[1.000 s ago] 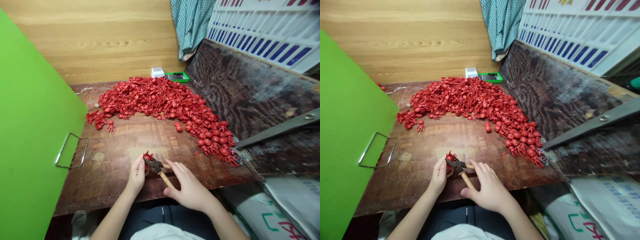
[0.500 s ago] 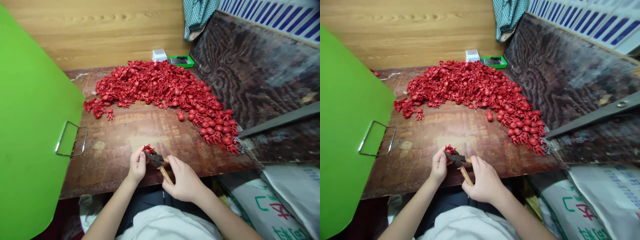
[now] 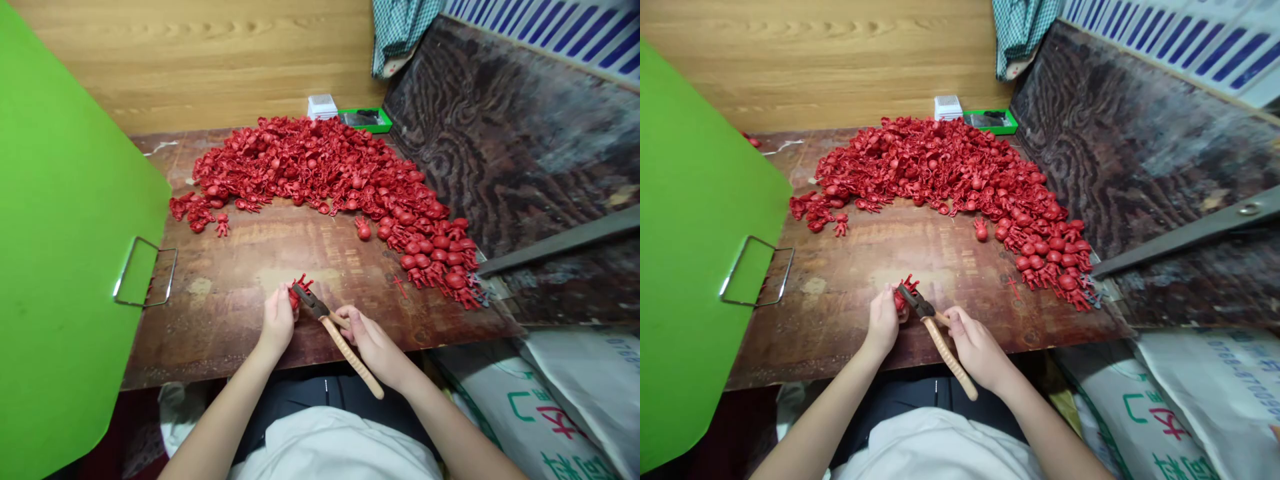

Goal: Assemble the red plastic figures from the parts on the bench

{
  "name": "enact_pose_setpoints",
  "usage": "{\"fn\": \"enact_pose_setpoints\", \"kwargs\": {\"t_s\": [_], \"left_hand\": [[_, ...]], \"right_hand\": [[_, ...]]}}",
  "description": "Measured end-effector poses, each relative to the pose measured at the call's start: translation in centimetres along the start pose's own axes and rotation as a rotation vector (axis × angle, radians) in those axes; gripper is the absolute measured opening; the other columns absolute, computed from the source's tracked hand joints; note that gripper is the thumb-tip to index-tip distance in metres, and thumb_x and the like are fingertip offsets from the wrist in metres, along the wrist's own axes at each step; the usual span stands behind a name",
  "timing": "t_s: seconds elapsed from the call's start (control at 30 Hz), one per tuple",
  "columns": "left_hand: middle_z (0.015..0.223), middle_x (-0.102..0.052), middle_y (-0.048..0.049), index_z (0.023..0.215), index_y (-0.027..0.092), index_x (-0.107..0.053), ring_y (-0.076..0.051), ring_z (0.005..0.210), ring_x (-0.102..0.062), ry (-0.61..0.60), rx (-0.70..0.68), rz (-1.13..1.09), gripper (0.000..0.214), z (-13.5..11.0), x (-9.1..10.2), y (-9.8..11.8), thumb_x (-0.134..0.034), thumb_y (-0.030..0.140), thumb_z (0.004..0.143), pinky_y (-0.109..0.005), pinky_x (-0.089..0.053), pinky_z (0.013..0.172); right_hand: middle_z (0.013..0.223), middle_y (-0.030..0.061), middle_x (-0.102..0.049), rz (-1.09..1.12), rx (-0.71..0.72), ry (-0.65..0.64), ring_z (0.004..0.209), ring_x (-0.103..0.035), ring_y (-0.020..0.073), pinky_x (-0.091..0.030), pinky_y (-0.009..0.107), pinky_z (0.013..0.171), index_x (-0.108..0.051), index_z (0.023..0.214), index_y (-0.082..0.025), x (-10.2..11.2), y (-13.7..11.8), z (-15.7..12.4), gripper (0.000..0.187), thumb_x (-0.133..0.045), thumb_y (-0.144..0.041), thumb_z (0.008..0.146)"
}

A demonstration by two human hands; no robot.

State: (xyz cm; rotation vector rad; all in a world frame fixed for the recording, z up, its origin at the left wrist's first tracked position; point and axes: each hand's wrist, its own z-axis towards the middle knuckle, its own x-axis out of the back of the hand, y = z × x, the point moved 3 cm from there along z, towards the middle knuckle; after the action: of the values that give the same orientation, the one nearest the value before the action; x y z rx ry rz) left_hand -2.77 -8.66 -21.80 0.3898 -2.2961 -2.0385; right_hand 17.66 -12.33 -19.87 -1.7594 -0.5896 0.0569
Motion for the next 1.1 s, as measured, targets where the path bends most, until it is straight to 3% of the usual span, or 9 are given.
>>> {"fn": "enact_pose_setpoints", "kwargs": {"t_s": [0.1,0.2,0.37,0.47,0.57,0.67,0.83,0.97,1.1], "left_hand": [[0.051,-0.047,0.0034,0.073,0.020,-0.063,-0.011,0.044,-0.039,0.043,0.018,-0.005,0.070,0.0,0.2,-0.2,-0.062,0.089,0.084,-0.024,-0.028,0.041],[0.050,-0.045,0.0052,0.076,0.021,-0.060,-0.010,0.041,-0.036,0.104,0.055,-0.042,0.069,0.3,0.6,-0.3,-0.059,0.089,0.085,-0.023,-0.025,0.038],[0.052,-0.043,0.0068,0.071,0.023,-0.048,-0.006,0.038,-0.029,0.137,0.125,-0.125,0.071,1.0,0.5,-0.1,-0.058,0.092,0.082,-0.019,-0.020,0.036],[0.054,-0.044,0.0076,0.075,0.023,-0.049,-0.005,0.037,-0.027,0.118,0.147,-0.169,0.070,1.2,0.3,0.0,-0.061,0.092,0.081,-0.017,-0.019,0.036],[0.060,-0.050,0.0077,0.084,0.022,-0.054,-0.003,0.038,-0.027,0.076,0.154,-0.200,0.068,1.1,0.2,0.0,-0.070,0.087,0.078,-0.016,-0.019,0.036],[0.064,-0.051,0.0091,0.094,0.021,-0.059,-0.002,0.038,-0.026,0.027,0.135,-0.197,0.065,1.1,0.1,0.1,-0.078,0.081,0.076,-0.016,-0.019,0.036],[0.061,-0.055,0.0056,0.087,0.018,-0.065,-0.005,0.043,-0.039,-0.046,0.058,-0.112,0.062,0.5,-0.3,1.5,-0.081,0.076,0.076,-0.019,-0.028,0.040],[0.064,-0.060,0.0000,0.087,0.015,-0.072,-0.008,0.048,-0.046,-0.079,0.010,-0.083,0.058,-4.2,0.8,3.4,-0.078,0.073,0.083,-0.021,-0.035,0.045],[0.069,-0.067,-0.0047,0.076,0.015,-0.073,-0.006,0.042,-0.042,-0.015,0.002,0.074,0.055,-11.3,6.2,1.5,-0.073,0.068,0.089,-0.023,-0.034,0.044]], "right_hand": [[0.092,0.0037,-0.069,0.098,-0.010,-0.117,0.085,-0.066,0.0232,-0.054,0.033,0.075,-0.063,0.115,-0.023,0.1,0.5,-0.2,0.074,-0.031,-0.088,0.099],[0.092,0.0020,-0.064,0.110,-0.028,-0.097,0.082,-0.059,0.0204,-0.049,0.029,0.071,-0.064,0.111,-0.024,1.4,0.9,-0.9,0.070,-0.053,-0.090,0.091],[0.076,-0.0033,-0.040,0.571,-0.270,-0.129,0.057,-0.027,0.0124,-0.026,0.025,0.049,-0.064,0.108,-0.024,3.9,2.6,-3.3,0.089,-0.042,-0.105,0.078],[0.083,-0.0016,-0.044,0.702,-0.207,-0.086,0.060,-0.033,0.0128,-0.032,0.027,0.051,-0.062,0.123,-0.026,5.0,2.8,-4.1,0.087,-0.065,-0.097,0.072],[0.079,-0.0034,-0.045,0.504,-0.163,0.180,0.057,-0.036,0.0124,-0.034,0.026,0.048,-0.058,0.119,-0.028,6.0,3.4,-3.5,0.063,-0.077,-0.075,0.081],[0.082,0.0017,-0.060,0.077,-0.090,0.427,0.060,-0.051,0.0169,-0.045,0.030,0.052,-0.062,0.118,-0.024,7.3,4.2,-2.2,0.060,-0.078,-0.070,0.082],[0.111,0.0141,-0.076,-0.613,0.227,0.638,0.096,-0.073,0.0331,-0.061,0.048,0.087,-0.071,0.127,-0.019,8.1,5.2,0.2,0.054,-0.065,-0.060,0.092],[0.111,0.0164,-0.078,-0.759,0.425,0.699,0.101,-0.075,0.0345,-0.061,0.048,0.090,-0.071,0.126,-0.016,6.9,6.2,1.8,0.053,-0.055,-0.061,0.102],[0.111,0.0181,-0.080,-0.836,0.617,0.807,0.099,-0.075,0.0332,-0.060,0.046,0.092,-0.066,0.132,-0.013,5.9,7.0,2.1,0.057,-0.054,-0.062,0.106]]}}
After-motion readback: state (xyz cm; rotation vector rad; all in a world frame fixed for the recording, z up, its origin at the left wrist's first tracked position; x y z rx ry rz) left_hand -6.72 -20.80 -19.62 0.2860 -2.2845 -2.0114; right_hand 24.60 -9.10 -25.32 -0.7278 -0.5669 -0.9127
